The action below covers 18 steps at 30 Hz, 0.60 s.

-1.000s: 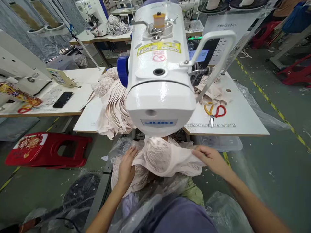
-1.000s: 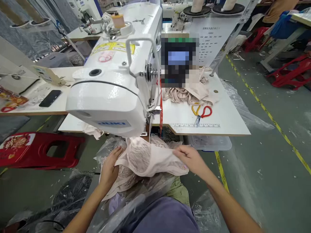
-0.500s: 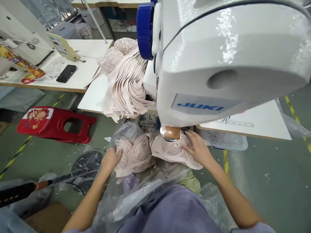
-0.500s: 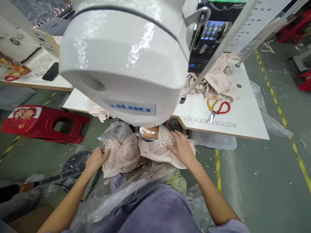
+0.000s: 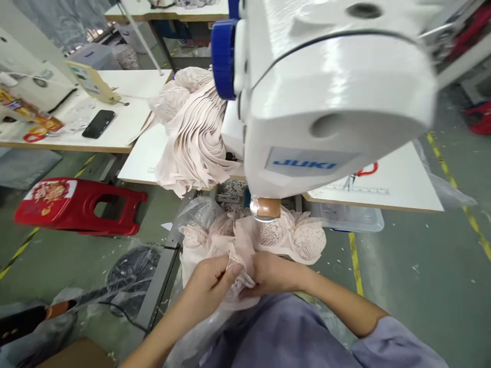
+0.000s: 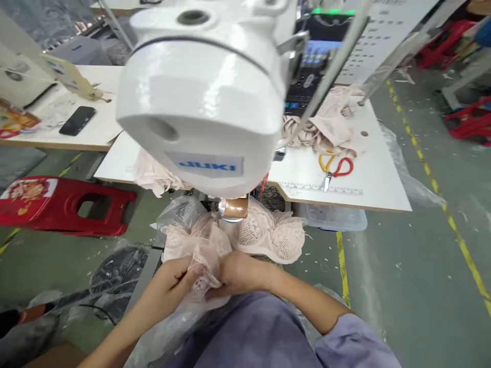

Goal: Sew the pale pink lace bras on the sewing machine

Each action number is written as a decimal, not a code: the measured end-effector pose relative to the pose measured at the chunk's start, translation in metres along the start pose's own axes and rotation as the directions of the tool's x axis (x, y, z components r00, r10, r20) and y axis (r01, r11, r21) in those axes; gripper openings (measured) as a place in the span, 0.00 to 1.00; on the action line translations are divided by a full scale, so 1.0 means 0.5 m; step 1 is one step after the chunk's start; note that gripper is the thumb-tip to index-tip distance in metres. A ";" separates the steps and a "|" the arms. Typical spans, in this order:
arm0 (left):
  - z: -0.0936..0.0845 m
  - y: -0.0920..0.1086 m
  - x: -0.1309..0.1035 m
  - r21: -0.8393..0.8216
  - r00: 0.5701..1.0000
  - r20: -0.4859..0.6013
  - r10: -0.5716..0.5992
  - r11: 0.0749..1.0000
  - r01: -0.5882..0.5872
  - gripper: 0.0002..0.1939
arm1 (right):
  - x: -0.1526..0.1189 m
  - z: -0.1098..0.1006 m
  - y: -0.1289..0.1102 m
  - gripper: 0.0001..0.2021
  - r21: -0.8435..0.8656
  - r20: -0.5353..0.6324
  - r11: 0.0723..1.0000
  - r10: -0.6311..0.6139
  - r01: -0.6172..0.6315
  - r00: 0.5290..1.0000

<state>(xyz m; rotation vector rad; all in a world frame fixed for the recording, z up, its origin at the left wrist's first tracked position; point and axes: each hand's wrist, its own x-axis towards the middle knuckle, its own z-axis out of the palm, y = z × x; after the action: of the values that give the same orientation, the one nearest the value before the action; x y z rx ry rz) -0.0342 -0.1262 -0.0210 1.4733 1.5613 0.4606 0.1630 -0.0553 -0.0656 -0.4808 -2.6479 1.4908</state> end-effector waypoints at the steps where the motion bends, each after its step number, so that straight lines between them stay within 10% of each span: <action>1: -0.002 0.006 0.011 -0.108 0.998 -0.044 0.034 0.993 -0.039 0.21 | -0.012 -0.009 -0.018 0.20 0.017 -0.024 1.000 -0.024 0.025 0.999; 3: -0.001 0.007 0.042 -0.309 0.999 -0.037 0.009 0.951 -0.020 0.18 | -0.052 -0.035 -0.051 0.20 0.038 -0.121 0.996 -0.080 0.085 0.989; 8: 0.053 0.006 0.115 -0.614 0.864 0.496 -0.080 0.672 0.415 0.28 | -0.175 -0.098 -0.104 0.18 0.117 -0.179 0.993 0.029 -0.008 0.983; 13: 0.079 0.056 0.135 -0.530 0.899 0.436 0.051 0.821 0.210 0.26 | -0.252 -0.139 -0.064 0.27 0.070 0.030 0.967 0.244 -0.246 0.969; 18: 0.053 0.106 0.145 -0.423 0.946 0.312 0.091 0.905 0.052 0.20 | -0.263 -0.135 -0.018 0.28 0.166 -0.060 0.895 0.429 -0.415 0.901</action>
<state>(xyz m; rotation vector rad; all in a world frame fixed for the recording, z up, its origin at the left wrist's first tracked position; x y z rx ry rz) 0.0272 -0.0556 -0.0191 1.1545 1.0976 0.5045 0.2997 -0.0435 -0.0099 -1.1441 -2.4345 1.7025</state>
